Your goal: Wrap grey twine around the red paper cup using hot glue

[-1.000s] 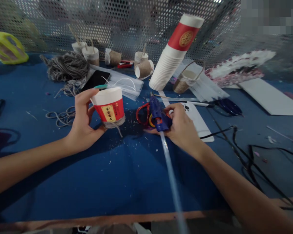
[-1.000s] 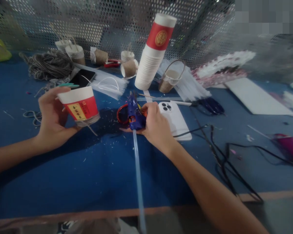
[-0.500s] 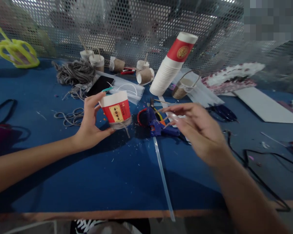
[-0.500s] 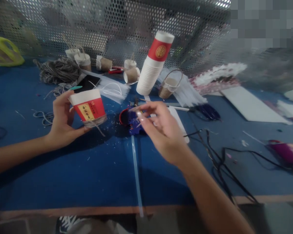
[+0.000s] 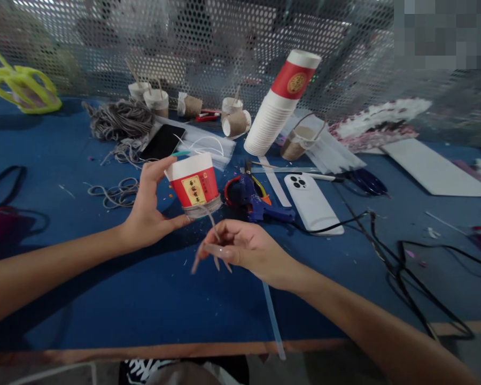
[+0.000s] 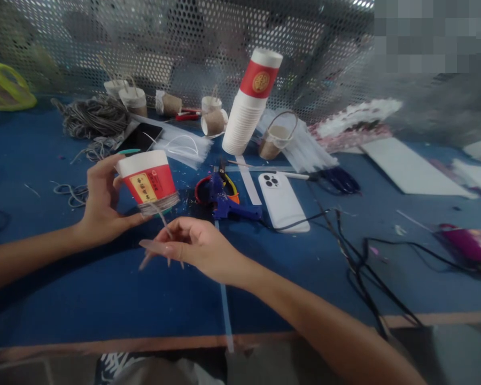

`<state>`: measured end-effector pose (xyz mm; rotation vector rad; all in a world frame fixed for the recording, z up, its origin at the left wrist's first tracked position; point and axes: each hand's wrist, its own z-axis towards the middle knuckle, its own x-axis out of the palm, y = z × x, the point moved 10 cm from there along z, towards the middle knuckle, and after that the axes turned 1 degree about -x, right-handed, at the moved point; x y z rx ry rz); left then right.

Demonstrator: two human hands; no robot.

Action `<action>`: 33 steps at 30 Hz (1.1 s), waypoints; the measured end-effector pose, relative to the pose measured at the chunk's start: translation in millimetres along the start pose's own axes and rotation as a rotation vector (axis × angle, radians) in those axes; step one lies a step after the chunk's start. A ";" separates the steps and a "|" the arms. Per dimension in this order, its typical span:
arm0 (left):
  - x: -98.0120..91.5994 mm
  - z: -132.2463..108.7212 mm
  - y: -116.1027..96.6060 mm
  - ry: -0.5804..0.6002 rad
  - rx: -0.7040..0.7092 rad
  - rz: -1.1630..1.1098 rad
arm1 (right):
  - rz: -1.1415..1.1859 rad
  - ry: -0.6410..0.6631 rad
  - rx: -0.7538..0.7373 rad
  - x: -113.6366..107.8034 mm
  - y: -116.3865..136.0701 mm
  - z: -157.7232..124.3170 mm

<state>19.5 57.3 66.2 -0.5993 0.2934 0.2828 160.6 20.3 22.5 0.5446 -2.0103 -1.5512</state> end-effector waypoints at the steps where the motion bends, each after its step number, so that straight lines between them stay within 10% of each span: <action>1: -0.3 -0.2 0.1 0.000 -0.002 0.011 | 0.016 0.004 -0.008 0.8 0.5 -0.1; 14: 8.5 -2.6 -2.3 0.117 0.040 -0.049 | -0.362 -0.292 -0.359 -32.1 41.3 -18.2; 33: 19.5 -0.1 -14.9 0.226 0.069 -0.145 | -0.783 -0.376 -0.578 -31.4 66.9 -27.6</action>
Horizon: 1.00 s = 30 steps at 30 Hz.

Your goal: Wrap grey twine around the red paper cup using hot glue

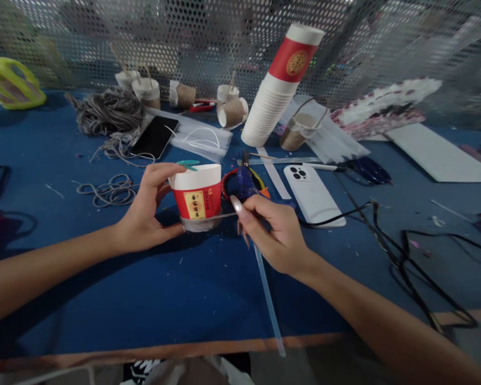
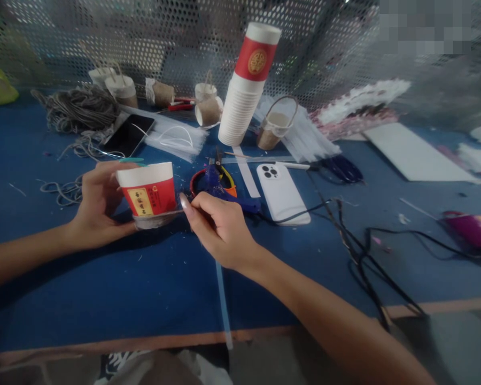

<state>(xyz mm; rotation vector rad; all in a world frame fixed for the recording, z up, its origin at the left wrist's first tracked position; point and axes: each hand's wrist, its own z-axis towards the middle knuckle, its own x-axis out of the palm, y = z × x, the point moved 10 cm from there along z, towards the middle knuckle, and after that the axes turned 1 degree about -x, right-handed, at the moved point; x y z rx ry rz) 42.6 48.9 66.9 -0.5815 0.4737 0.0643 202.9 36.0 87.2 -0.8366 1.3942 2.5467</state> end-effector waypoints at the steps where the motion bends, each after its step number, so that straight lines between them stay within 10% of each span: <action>1: 0.9 -0.2 0.1 0.007 -0.002 -0.013 | -0.030 -0.006 -0.026 -0.5 2.8 0.3; 30: 3.7 1.7 -4.3 0.042 0.014 -0.192 | -0.196 -0.015 -0.131 5.3 6.1 -3.3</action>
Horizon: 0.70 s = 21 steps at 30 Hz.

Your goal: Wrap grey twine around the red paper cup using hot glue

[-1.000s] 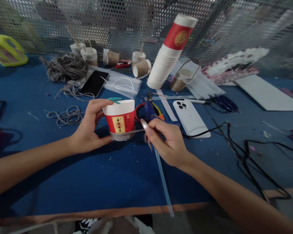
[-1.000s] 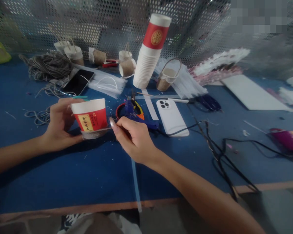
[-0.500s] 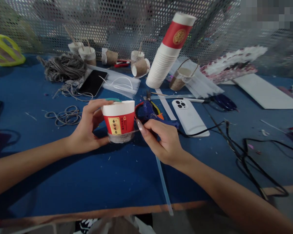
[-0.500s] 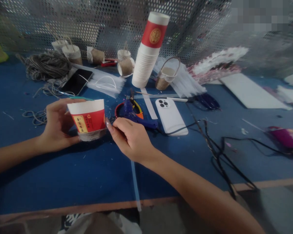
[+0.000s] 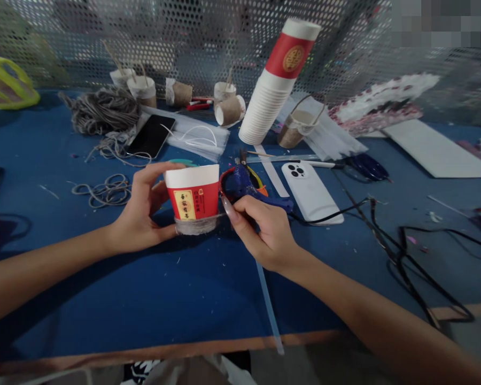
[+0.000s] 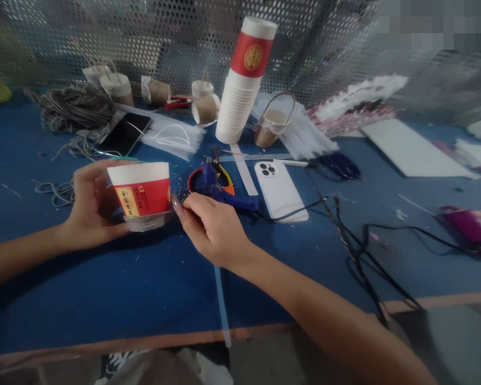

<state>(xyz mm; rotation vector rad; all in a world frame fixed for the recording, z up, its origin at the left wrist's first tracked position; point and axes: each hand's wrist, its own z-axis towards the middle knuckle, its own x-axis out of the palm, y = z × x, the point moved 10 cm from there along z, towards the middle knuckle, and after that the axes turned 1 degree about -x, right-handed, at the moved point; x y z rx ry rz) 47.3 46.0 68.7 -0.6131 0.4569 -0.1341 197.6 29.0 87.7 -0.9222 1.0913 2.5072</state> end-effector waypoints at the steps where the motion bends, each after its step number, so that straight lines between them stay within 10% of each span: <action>1: 0.1 -0.2 0.7 0.000 -0.007 0.000 | 0.002 -0.001 0.007 0.2 -0.6 0.1; 14: -0.6 -0.3 10.4 -0.014 -0.096 0.033 | -0.016 -0.173 0.226 -17.2 -28.3 -9.5; 21: 0.6 -4.0 23.8 -0.014 -0.242 0.008 | 0.071 -0.309 -0.048 -34.5 -6.2 -11.1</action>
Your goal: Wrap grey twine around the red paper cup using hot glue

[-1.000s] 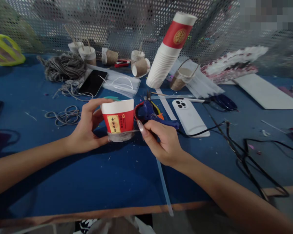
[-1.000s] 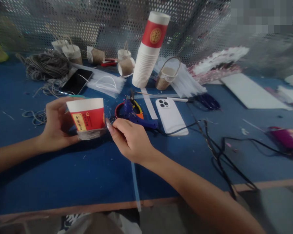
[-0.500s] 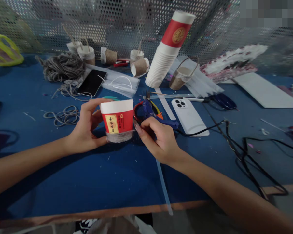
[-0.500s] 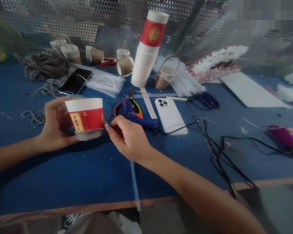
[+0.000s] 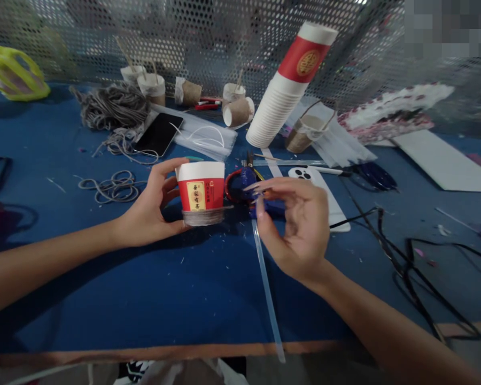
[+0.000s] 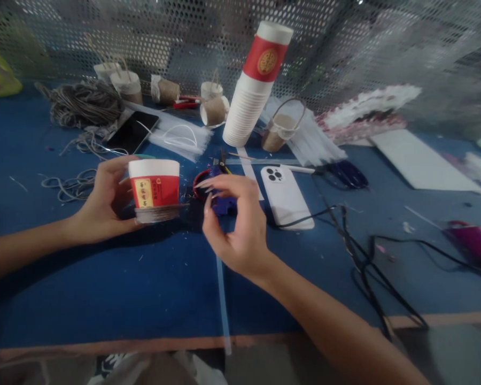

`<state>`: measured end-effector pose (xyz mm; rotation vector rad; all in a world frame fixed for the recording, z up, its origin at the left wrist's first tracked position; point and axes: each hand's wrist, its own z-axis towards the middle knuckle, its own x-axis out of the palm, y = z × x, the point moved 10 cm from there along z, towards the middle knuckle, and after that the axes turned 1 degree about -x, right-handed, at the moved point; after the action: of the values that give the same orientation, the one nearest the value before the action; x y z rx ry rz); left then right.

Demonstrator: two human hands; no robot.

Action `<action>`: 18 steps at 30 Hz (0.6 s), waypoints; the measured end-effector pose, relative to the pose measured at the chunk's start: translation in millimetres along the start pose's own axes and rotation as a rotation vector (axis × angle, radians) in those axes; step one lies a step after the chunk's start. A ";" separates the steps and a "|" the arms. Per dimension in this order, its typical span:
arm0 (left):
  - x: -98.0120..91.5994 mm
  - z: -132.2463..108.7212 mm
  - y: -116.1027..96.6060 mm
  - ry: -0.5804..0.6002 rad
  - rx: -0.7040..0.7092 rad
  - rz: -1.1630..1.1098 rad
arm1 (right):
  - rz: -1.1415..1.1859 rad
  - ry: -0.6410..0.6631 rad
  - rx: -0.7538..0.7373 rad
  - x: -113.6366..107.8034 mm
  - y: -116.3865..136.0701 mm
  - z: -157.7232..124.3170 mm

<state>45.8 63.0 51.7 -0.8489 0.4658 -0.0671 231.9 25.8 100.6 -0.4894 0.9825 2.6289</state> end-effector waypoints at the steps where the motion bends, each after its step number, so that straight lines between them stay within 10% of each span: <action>1: 0.8 0.0 0.7 0.004 -0.011 0.004 | 0.022 0.028 -0.033 4.5 5.8 -0.4; 18: 7.5 -0.9 9.1 0.071 -0.082 -0.033 | -0.041 0.135 -0.108 22.9 27.5 -0.8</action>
<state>51.0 66.6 41.7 -0.9375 0.5239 -0.1097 201.0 8.8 106.4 -0.7132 0.8626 2.6512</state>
